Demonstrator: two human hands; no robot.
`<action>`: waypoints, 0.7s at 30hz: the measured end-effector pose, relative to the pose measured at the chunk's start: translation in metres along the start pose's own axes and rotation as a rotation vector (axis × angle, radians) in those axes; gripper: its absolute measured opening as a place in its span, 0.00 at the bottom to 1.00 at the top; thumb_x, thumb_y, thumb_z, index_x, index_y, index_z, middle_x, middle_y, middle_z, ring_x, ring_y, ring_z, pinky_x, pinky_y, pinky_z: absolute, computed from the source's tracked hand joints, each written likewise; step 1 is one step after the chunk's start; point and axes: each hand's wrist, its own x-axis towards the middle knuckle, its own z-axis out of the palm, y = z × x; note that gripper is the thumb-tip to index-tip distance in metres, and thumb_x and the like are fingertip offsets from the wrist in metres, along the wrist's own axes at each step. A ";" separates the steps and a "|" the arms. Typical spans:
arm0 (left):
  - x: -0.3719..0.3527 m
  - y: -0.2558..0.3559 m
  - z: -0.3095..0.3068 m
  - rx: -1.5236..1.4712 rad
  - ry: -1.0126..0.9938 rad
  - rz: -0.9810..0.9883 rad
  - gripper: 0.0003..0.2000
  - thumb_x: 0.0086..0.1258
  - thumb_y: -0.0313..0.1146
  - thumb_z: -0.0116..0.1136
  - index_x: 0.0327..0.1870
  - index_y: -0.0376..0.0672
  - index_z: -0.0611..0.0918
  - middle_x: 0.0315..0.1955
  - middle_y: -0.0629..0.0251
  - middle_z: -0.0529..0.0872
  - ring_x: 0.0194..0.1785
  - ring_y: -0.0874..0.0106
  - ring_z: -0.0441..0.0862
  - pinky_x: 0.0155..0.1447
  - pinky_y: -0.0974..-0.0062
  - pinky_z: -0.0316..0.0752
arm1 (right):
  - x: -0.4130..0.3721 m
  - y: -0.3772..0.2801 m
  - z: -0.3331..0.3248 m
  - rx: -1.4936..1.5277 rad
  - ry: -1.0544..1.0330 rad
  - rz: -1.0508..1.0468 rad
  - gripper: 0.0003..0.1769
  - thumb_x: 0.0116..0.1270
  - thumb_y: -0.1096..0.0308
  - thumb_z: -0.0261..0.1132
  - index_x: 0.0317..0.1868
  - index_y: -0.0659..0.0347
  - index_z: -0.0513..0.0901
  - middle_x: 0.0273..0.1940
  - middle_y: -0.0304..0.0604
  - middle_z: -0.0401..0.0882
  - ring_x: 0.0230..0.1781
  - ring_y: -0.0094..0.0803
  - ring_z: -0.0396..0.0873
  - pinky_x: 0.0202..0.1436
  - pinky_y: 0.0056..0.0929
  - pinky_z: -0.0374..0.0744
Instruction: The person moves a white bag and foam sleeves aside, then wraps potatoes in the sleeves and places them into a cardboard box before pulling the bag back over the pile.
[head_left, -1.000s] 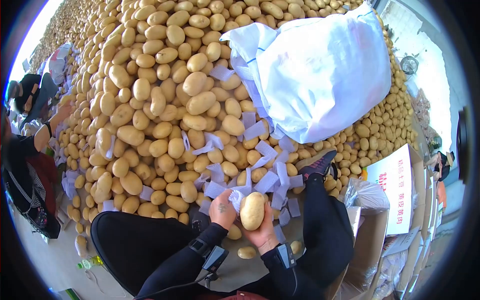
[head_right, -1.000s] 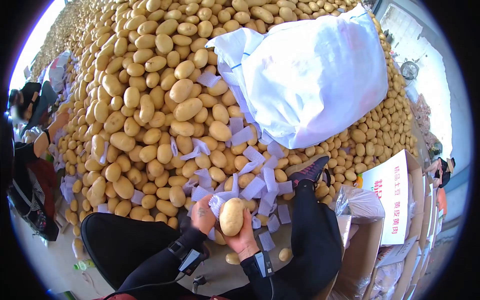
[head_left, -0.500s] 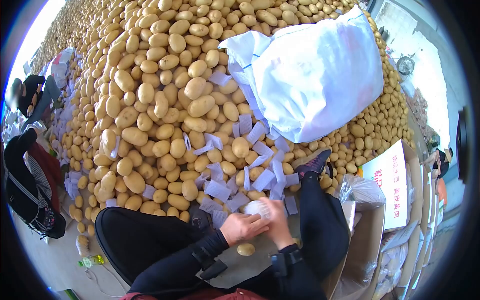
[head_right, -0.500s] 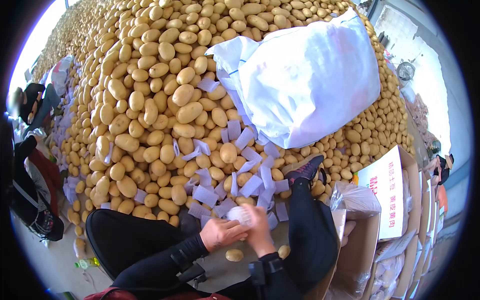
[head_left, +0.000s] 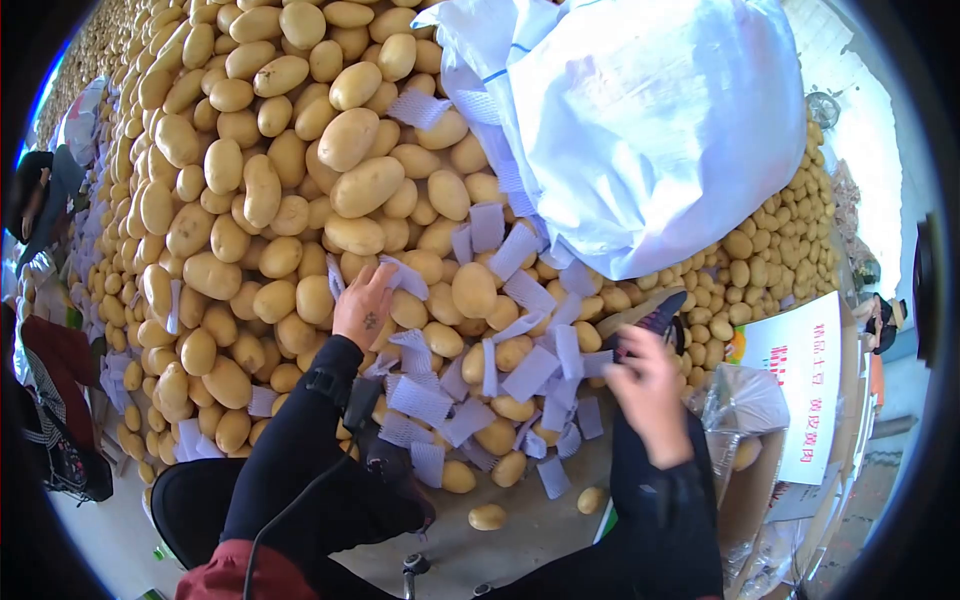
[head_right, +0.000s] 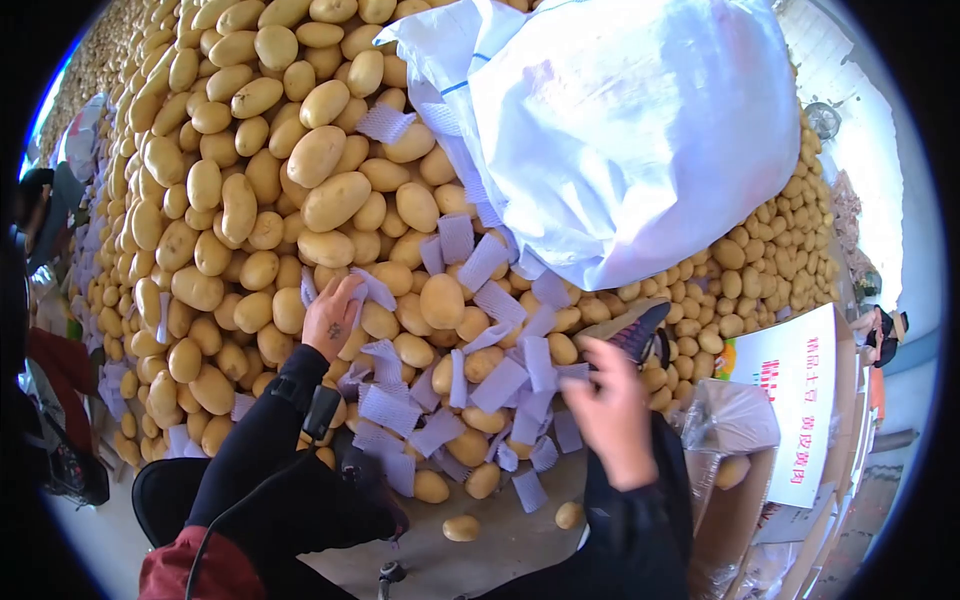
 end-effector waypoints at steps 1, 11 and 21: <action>-0.002 -0.005 0.006 -0.110 0.077 -0.052 0.12 0.67 0.24 0.57 0.51 0.42 0.78 0.43 0.53 0.81 0.45 0.52 0.82 0.46 0.60 0.77 | 0.021 0.004 0.050 0.131 -0.120 -0.025 0.33 0.59 0.69 0.73 0.65 0.63 0.74 0.65 0.55 0.74 0.68 0.45 0.72 0.69 0.38 0.71; -0.008 0.040 -0.020 -0.545 0.385 -0.250 0.03 0.72 0.26 0.56 0.36 0.37 0.79 0.31 0.69 0.81 0.31 0.74 0.76 0.39 0.78 0.71 | 0.110 0.029 0.194 0.912 -0.288 0.138 0.20 0.71 0.63 0.60 0.59 0.62 0.75 0.40 0.49 0.85 0.29 0.34 0.83 0.31 0.31 0.82; -0.126 0.178 0.006 -0.536 0.013 -0.561 0.08 0.70 0.31 0.57 0.45 0.39 0.82 0.22 0.60 0.82 0.27 0.73 0.80 0.34 0.71 0.76 | -0.096 -0.002 0.143 1.687 -0.353 0.689 0.37 0.68 0.31 0.54 0.65 0.49 0.77 0.65 0.40 0.76 0.65 0.41 0.73 0.71 0.50 0.69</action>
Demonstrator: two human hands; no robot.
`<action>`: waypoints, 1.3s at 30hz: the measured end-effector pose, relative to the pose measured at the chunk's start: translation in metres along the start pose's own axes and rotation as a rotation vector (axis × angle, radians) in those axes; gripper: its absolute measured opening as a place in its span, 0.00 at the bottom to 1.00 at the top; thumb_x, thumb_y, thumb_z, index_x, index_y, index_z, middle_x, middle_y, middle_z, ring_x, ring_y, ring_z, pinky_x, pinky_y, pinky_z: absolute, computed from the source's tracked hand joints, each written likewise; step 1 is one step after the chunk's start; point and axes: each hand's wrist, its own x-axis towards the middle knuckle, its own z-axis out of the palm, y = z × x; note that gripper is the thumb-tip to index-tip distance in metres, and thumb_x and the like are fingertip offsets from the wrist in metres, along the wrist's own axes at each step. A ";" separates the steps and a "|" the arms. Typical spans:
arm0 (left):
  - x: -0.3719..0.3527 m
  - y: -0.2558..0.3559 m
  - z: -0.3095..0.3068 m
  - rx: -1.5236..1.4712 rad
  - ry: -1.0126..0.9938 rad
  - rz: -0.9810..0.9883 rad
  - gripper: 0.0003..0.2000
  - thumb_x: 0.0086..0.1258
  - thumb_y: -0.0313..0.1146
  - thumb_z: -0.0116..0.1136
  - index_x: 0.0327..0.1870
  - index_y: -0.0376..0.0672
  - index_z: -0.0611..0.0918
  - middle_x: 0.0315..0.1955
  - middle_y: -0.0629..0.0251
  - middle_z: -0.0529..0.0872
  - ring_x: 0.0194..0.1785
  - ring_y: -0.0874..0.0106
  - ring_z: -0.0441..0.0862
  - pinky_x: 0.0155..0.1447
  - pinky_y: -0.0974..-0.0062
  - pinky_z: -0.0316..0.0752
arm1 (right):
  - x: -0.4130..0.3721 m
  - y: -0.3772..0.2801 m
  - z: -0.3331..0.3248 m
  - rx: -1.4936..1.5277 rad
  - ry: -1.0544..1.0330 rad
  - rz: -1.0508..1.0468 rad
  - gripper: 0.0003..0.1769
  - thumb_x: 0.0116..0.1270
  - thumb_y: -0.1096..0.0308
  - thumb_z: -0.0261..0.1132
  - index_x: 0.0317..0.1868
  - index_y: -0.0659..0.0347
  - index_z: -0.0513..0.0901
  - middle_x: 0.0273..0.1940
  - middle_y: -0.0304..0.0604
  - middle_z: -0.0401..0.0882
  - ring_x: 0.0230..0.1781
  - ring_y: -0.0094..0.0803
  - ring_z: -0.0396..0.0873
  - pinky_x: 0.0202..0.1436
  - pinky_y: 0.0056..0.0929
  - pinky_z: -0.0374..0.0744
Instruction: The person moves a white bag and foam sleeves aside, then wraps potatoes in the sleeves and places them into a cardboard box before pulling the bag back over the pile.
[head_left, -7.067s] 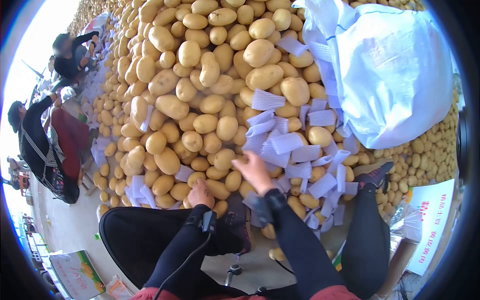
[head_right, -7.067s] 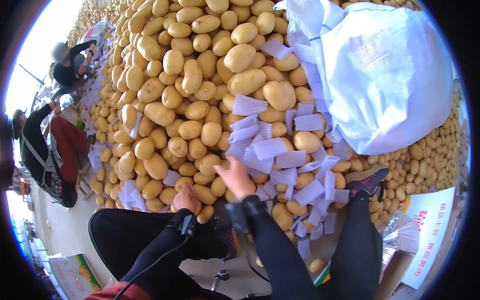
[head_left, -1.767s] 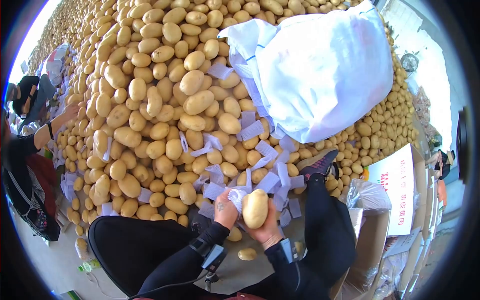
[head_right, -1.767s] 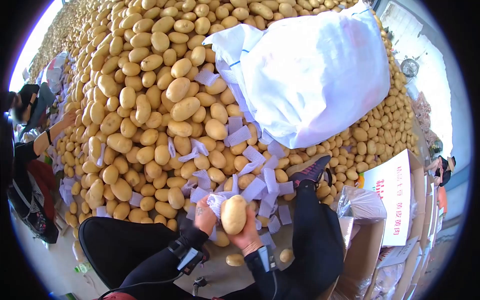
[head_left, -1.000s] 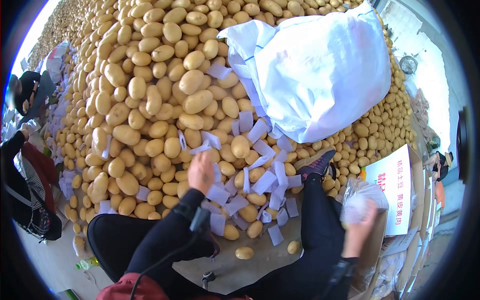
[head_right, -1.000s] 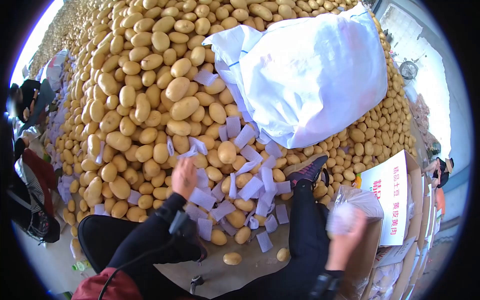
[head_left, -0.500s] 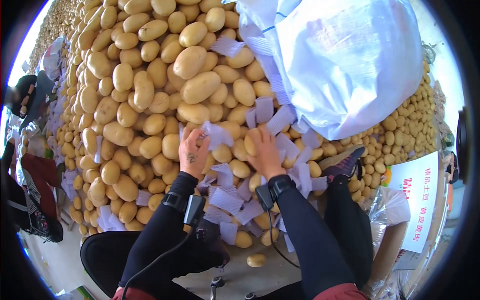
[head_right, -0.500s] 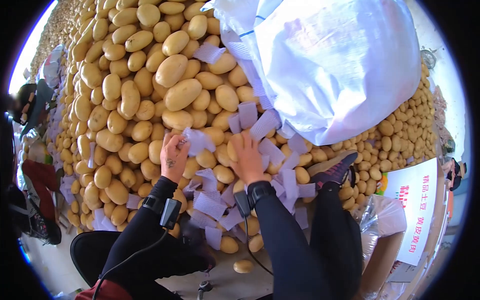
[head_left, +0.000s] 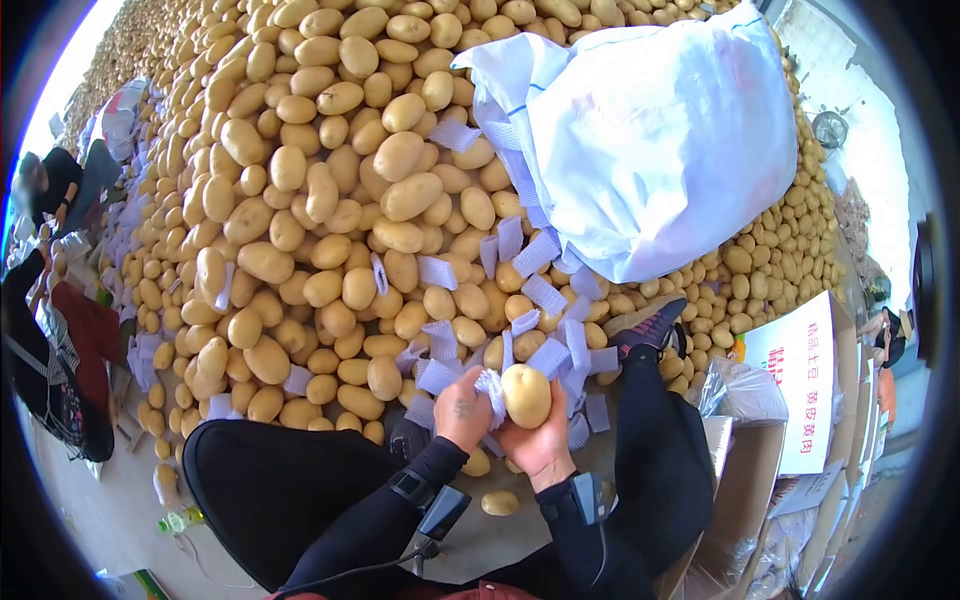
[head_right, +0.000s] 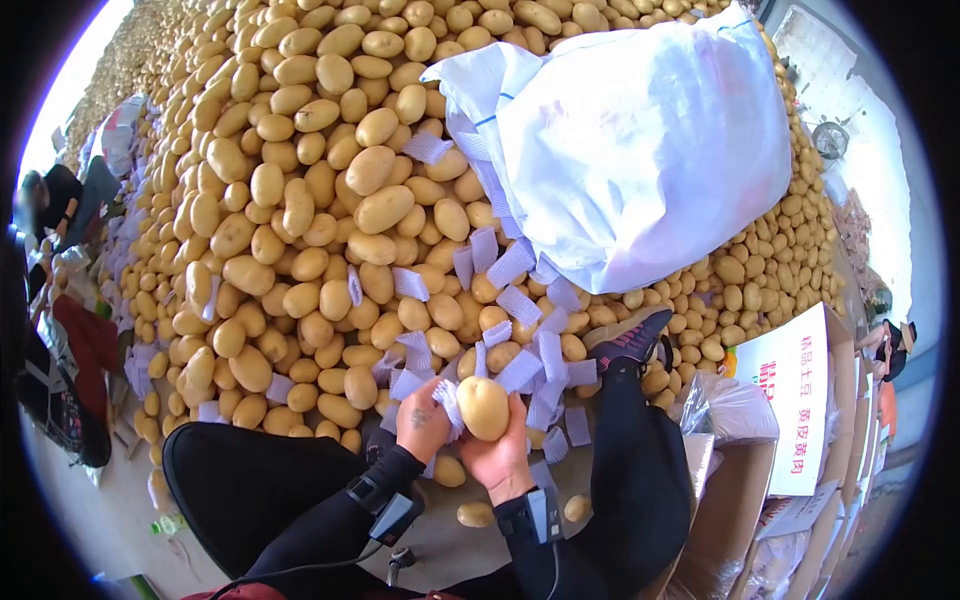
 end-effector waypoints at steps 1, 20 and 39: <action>-0.012 0.014 -0.010 0.383 0.033 0.127 0.09 0.70 0.32 0.58 0.45 0.39 0.83 0.23 0.55 0.84 0.28 0.68 0.83 0.36 0.68 0.77 | -0.011 0.005 0.000 -0.006 -0.010 0.006 0.37 0.68 0.31 0.54 0.65 0.49 0.77 0.65 0.40 0.76 0.65 0.41 0.73 0.71 0.50 0.69; 0.169 -0.030 -0.004 0.158 0.430 0.191 0.12 0.62 0.33 0.66 0.40 0.37 0.77 0.34 0.51 0.82 0.42 0.50 0.81 0.49 0.57 0.77 | -0.181 -0.231 -0.022 -2.234 1.533 -1.607 0.31 0.48 0.83 0.64 0.57 0.63 0.76 0.65 0.57 0.69 0.70 0.54 0.64 0.73 0.49 0.62; 0.090 -0.016 0.016 0.046 0.218 0.217 0.11 0.55 0.22 0.63 0.39 0.38 0.77 0.35 0.53 0.79 0.41 0.53 0.79 0.44 0.63 0.76 | 0.142 -0.011 -0.012 -0.598 0.044 -0.492 0.31 0.69 0.62 0.65 0.68 0.68 0.69 0.64 0.45 0.71 0.57 0.32 0.75 0.62 0.32 0.75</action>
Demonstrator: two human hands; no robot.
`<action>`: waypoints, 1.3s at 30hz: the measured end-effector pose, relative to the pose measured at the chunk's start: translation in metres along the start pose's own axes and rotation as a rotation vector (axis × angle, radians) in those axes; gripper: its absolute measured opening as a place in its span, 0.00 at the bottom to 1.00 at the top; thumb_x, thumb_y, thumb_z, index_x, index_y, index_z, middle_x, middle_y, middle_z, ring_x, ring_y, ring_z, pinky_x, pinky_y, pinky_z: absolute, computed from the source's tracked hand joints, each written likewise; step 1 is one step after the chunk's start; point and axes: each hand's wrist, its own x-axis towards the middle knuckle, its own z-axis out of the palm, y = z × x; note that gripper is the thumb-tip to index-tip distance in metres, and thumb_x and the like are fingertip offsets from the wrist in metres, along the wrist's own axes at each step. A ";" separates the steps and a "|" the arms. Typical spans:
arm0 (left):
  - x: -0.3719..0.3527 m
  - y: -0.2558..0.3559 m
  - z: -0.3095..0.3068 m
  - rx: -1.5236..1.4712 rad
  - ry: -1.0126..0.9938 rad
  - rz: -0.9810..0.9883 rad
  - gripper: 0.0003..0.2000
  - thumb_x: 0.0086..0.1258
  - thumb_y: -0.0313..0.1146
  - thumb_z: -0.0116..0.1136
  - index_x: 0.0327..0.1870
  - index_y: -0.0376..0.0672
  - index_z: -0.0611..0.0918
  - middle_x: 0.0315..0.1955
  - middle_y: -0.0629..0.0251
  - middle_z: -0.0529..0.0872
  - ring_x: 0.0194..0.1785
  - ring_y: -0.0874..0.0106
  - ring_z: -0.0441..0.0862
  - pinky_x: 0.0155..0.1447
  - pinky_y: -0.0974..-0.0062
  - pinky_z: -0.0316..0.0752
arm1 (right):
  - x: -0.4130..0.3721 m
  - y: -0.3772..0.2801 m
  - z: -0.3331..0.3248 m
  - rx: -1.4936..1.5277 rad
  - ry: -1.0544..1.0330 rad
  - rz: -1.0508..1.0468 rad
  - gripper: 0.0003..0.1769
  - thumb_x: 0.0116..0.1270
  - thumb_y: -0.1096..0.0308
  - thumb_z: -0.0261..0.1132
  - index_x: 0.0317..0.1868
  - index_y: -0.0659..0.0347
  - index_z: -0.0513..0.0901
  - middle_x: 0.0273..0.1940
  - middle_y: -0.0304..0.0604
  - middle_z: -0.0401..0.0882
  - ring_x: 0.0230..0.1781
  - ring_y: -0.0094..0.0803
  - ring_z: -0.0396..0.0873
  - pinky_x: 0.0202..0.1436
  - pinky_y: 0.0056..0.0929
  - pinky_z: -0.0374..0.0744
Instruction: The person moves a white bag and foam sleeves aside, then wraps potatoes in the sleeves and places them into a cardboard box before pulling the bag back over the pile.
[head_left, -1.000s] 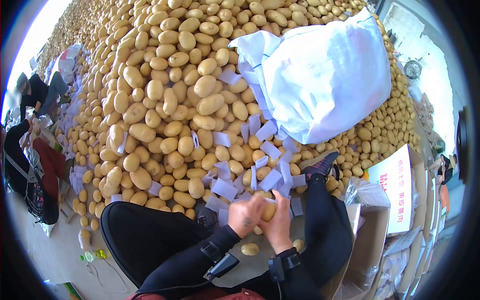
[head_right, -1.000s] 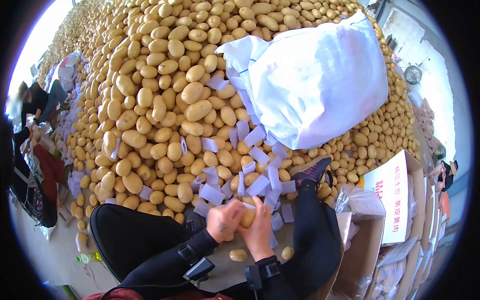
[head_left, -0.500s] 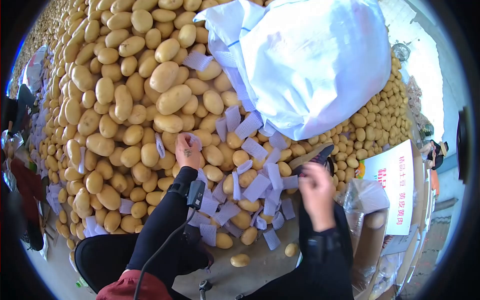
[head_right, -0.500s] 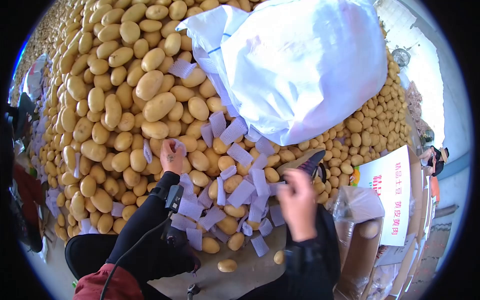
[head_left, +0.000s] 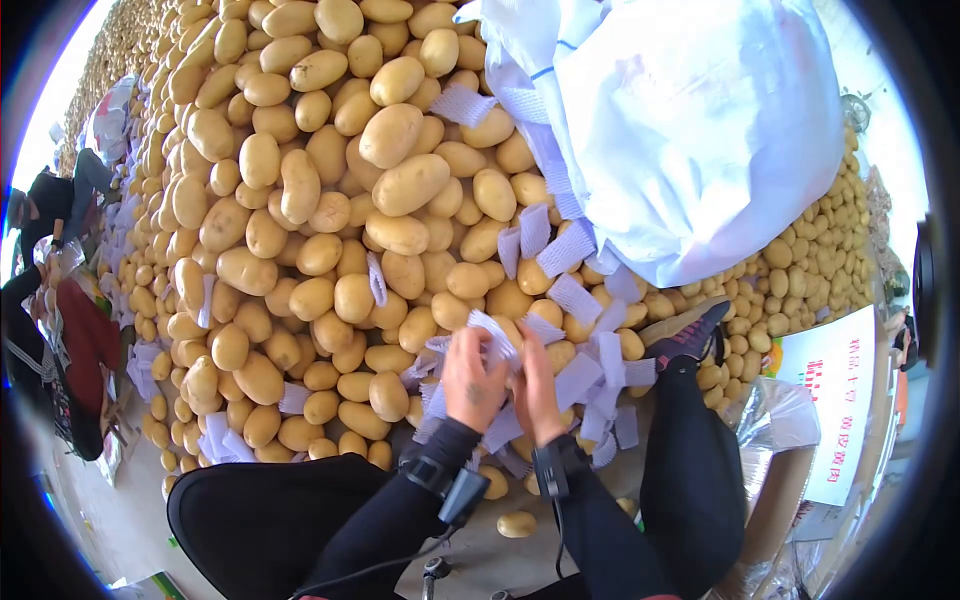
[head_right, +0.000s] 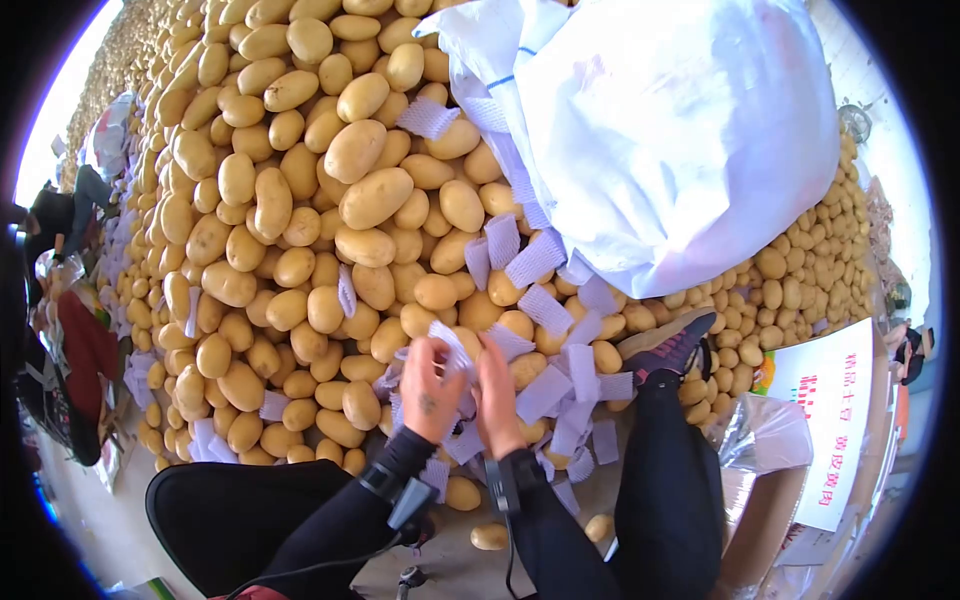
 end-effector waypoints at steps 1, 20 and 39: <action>-0.017 0.012 0.003 -0.016 -0.014 0.030 0.12 0.55 0.22 0.63 0.41 0.38 0.78 0.35 0.55 0.79 0.39 0.55 0.79 0.43 0.65 0.76 | -0.021 -0.008 -0.008 -0.123 -0.043 -0.046 0.34 0.69 0.61 0.67 0.70 0.67 0.68 0.65 0.46 0.70 0.58 0.32 0.74 0.62 0.31 0.74; -0.046 -0.038 -0.023 0.250 0.026 0.004 0.07 0.65 0.27 0.59 0.43 0.42 0.78 0.38 0.52 0.80 0.41 0.53 0.83 0.41 0.58 0.78 | -0.257 -0.272 -0.185 -0.935 0.718 -0.625 0.20 0.67 0.66 0.60 0.57 0.67 0.74 0.52 0.50 0.77 0.50 0.41 0.79 0.58 0.36 0.78; 0.002 -0.140 -0.016 0.666 -0.457 0.119 0.12 0.65 0.30 0.58 0.48 0.43 0.74 0.42 0.57 0.77 0.40 0.56 0.84 0.38 0.61 0.81 | 0.101 0.024 0.068 -1.855 -0.641 -0.919 0.28 0.60 0.63 0.66 0.62 0.58 0.78 0.62 0.43 0.76 0.77 0.47 0.57 0.76 0.57 0.56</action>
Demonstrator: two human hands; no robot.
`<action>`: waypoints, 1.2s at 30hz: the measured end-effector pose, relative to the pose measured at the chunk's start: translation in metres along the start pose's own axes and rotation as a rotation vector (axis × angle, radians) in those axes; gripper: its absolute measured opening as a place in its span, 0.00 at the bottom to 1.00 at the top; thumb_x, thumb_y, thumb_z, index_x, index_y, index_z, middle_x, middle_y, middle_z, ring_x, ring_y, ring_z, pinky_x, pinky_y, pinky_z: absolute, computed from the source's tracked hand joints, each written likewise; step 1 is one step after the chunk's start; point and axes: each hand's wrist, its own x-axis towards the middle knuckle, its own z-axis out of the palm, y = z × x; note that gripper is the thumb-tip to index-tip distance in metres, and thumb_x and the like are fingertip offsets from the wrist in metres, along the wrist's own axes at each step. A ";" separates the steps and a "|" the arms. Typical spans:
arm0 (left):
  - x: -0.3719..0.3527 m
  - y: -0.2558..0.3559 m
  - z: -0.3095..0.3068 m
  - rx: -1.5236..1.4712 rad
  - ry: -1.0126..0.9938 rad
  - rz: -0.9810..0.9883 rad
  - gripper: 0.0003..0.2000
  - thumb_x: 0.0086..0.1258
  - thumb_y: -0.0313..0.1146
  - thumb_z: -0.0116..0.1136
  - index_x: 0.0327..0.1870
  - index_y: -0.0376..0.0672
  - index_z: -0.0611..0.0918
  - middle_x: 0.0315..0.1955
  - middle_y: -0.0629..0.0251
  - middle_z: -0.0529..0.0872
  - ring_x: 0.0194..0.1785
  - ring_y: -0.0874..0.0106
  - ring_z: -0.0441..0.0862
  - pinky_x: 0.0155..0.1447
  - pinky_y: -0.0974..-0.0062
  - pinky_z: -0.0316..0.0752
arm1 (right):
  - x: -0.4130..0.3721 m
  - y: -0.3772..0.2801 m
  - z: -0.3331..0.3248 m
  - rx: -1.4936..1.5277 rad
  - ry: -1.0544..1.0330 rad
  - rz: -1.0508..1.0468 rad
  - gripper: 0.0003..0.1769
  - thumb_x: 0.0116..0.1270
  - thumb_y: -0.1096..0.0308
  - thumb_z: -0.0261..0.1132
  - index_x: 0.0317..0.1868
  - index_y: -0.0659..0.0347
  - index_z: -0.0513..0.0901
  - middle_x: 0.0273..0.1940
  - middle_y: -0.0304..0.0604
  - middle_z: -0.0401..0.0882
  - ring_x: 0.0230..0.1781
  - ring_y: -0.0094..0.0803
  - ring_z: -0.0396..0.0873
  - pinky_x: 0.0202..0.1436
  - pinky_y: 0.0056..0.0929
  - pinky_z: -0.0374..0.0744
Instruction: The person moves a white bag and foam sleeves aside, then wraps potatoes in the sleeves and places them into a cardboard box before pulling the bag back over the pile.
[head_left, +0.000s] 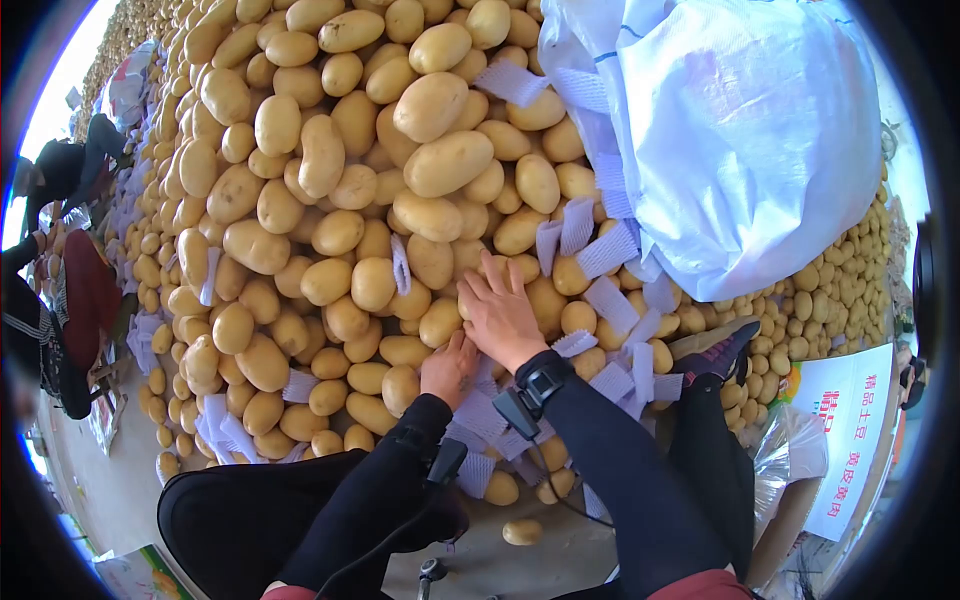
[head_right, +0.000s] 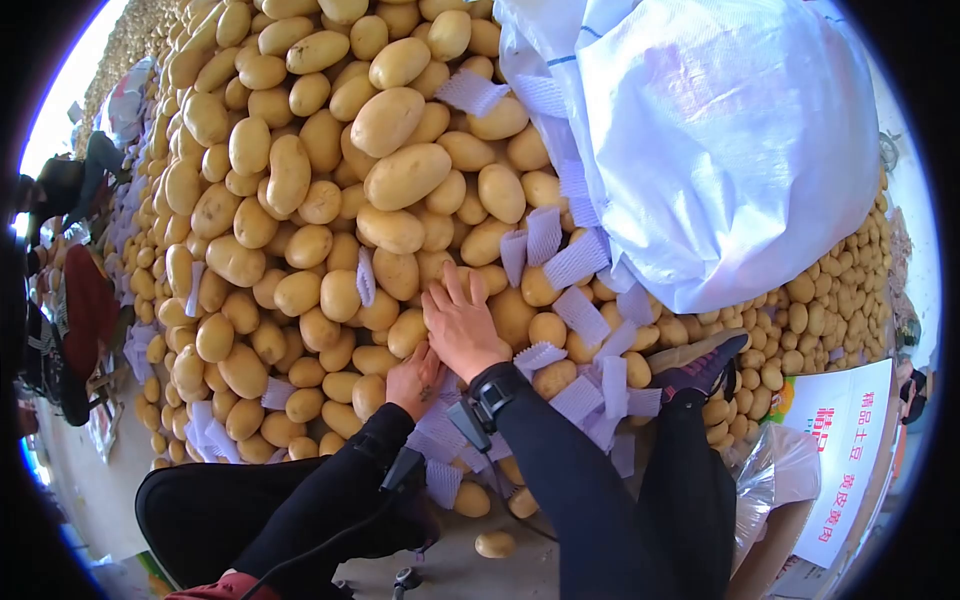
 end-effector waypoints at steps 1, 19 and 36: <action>-0.001 0.000 0.002 -0.042 0.051 0.009 0.12 0.65 0.29 0.58 0.48 0.43 0.74 0.42 0.56 0.77 0.40 0.56 0.84 0.38 0.61 0.81 | -0.004 0.003 -0.001 -0.040 0.039 -0.024 0.23 0.63 0.64 0.62 0.58 0.59 0.79 0.58 0.43 0.79 0.77 0.47 0.57 0.76 0.58 0.56; -0.068 0.049 -0.031 -0.524 0.703 -0.468 0.12 0.60 0.26 0.61 0.45 0.36 0.78 0.28 0.55 0.85 0.30 0.58 0.83 0.39 0.65 0.78 | -0.072 -0.026 -0.011 0.248 0.037 0.106 0.40 0.53 0.77 0.65 0.71 0.56 0.69 0.67 0.53 0.70 0.70 0.51 0.67 0.72 0.45 0.69; -0.134 0.125 -0.068 -2.223 -0.340 -0.666 0.16 0.81 0.50 0.46 0.54 0.50 0.75 0.33 0.67 0.84 0.24 0.70 0.79 0.29 0.70 0.74 | -0.193 -0.060 -0.091 2.682 -0.320 0.741 0.36 0.71 0.31 0.47 0.59 0.53 0.78 0.52 0.45 0.84 0.47 0.46 0.83 0.48 0.47 0.83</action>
